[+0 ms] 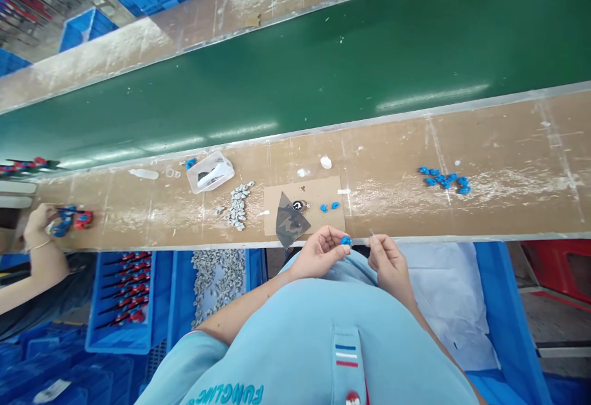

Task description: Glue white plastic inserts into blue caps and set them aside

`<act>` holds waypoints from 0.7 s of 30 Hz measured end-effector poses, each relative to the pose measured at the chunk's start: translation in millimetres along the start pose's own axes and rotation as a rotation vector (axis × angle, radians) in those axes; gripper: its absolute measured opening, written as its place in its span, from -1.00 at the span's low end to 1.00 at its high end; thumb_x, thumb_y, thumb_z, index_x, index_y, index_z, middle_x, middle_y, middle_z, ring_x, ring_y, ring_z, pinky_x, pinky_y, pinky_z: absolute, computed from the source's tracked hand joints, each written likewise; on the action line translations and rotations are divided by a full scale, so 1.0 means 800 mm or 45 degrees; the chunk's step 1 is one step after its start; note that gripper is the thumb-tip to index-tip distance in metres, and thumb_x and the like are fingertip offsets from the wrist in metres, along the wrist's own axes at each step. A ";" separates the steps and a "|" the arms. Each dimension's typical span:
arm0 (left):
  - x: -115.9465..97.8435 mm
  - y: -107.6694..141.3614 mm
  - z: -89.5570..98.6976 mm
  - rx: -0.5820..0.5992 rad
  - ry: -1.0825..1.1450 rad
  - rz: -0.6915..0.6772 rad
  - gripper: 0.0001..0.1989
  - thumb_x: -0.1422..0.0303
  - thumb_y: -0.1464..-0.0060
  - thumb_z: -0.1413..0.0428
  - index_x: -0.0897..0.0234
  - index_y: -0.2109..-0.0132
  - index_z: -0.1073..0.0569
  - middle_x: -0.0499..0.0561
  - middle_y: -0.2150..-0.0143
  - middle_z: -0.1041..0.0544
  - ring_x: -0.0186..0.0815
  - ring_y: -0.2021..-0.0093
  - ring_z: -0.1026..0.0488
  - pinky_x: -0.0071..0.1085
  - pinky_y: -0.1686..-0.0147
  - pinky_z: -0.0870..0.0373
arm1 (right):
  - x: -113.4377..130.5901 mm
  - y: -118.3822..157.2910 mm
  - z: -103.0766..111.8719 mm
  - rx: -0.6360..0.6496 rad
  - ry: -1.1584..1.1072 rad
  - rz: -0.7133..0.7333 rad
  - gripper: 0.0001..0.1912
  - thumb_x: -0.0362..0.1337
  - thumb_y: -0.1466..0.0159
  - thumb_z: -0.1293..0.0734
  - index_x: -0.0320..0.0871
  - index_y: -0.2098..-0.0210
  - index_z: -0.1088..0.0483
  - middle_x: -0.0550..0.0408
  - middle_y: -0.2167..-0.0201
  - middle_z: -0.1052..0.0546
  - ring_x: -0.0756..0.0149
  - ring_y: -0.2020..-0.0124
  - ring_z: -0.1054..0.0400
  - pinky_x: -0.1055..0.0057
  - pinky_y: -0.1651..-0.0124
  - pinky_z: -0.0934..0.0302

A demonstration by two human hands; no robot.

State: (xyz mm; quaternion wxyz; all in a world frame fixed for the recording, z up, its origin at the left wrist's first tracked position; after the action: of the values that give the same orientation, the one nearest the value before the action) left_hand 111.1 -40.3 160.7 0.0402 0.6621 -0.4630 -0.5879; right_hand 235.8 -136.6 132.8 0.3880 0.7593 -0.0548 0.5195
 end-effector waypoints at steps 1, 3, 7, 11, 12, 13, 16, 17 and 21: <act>0.000 -0.001 -0.001 0.007 0.015 0.010 -0.51 0.12 0.31 -0.37 0.32 0.33 -0.35 -0.06 0.40 -0.46 -0.46 0.45 -0.37 -0.47 0.40 -0.33 | 0.002 0.003 -0.002 0.061 0.057 0.012 -0.56 0.15 -0.16 -0.30 -0.12 0.45 -0.30 0.35 0.71 -0.02 0.51 0.69 0.15 0.50 0.64 0.24; 0.000 -0.002 -0.002 0.001 0.033 0.011 -0.49 0.10 0.33 -0.37 0.32 0.33 -0.35 -0.07 0.40 -0.46 -0.48 0.47 -0.36 -0.48 0.41 -0.33 | 0.008 0.006 -0.005 0.136 0.160 0.051 -0.55 0.16 -0.19 -0.26 -0.12 0.47 -0.32 0.32 0.71 -0.02 0.49 0.68 0.14 0.48 0.63 0.24; -0.001 -0.001 0.000 -0.001 0.037 -0.021 -0.50 0.11 0.33 -0.37 0.32 0.32 -0.37 -0.07 0.42 -0.45 -0.48 0.46 -0.36 -0.48 0.40 -0.32 | 0.011 0.006 -0.012 0.336 0.275 -0.007 -0.52 0.19 -0.16 -0.26 -0.11 0.53 -0.31 0.31 0.74 -0.01 0.48 0.68 0.15 0.46 0.64 0.27; -0.004 0.001 0.001 -0.005 0.030 -0.036 -0.52 0.12 0.31 -0.37 0.32 0.32 -0.37 -0.08 0.42 -0.44 -0.46 0.43 -0.36 -0.46 0.36 -0.33 | -0.001 0.002 -0.018 0.468 0.130 -0.219 -0.48 0.25 -0.10 -0.28 -0.11 0.54 -0.25 0.35 0.76 0.03 0.51 0.71 0.20 0.48 0.66 0.28; -0.004 0.001 0.002 -0.008 0.028 -0.039 -0.52 0.13 0.30 -0.37 0.32 0.32 -0.37 -0.07 0.42 -0.45 -0.46 0.43 -0.36 -0.46 0.35 -0.33 | -0.005 0.002 -0.020 0.493 0.068 -0.272 -0.48 0.25 -0.09 -0.29 -0.10 0.53 -0.23 0.36 0.76 0.04 0.52 0.72 0.22 0.49 0.66 0.28; -0.004 0.001 0.002 -0.015 0.028 -0.046 -0.53 0.13 0.29 -0.37 0.32 0.32 -0.37 -0.07 0.41 -0.45 -0.46 0.42 -0.36 -0.46 0.34 -0.33 | -0.008 0.002 -0.021 0.513 0.009 -0.311 -0.48 0.25 -0.09 -0.29 -0.10 0.53 -0.21 0.38 0.76 0.06 0.53 0.72 0.24 0.49 0.67 0.28; -0.001 0.002 0.002 -0.032 0.038 -0.055 -0.52 0.13 0.30 -0.37 0.32 0.31 -0.37 -0.07 0.40 -0.45 -0.46 0.42 -0.37 -0.46 0.34 -0.33 | -0.012 0.003 -0.024 0.532 -0.098 -0.329 -0.48 0.23 -0.09 -0.31 -0.10 0.52 -0.19 0.39 0.75 0.08 0.55 0.72 0.27 0.51 0.66 0.27; 0.001 0.002 0.003 -0.037 0.046 -0.058 -0.52 0.13 0.30 -0.37 0.32 0.31 -0.37 -0.07 0.41 -0.45 -0.46 0.42 -0.37 -0.46 0.35 -0.33 | -0.012 0.003 -0.025 0.525 -0.115 -0.317 -0.48 0.23 -0.10 -0.31 -0.10 0.53 -0.18 0.40 0.75 0.09 0.55 0.72 0.28 0.51 0.66 0.27; 0.004 0.002 0.002 -0.033 0.064 -0.061 -0.51 0.12 0.28 -0.36 0.32 0.31 -0.36 -0.06 0.39 -0.46 -0.44 0.41 -0.38 -0.45 0.35 -0.35 | -0.007 0.005 -0.029 0.511 -0.113 -0.289 -0.47 0.23 -0.09 -0.31 -0.10 0.54 -0.17 0.39 0.74 0.08 0.55 0.72 0.27 0.50 0.65 0.27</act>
State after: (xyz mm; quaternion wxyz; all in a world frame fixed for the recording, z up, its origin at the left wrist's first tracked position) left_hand 108.5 -42.1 158.8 0.0465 0.6870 -0.4382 -0.5778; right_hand 213.5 -126.2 134.1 0.2823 0.8446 0.1185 0.4392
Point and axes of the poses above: each hand's wrist, its own y-axis away from the middle knuckle, its own z-axis out of the back of the hand, x = y × z, the point moved 2 cm from there along -y, towards the middle knuckle
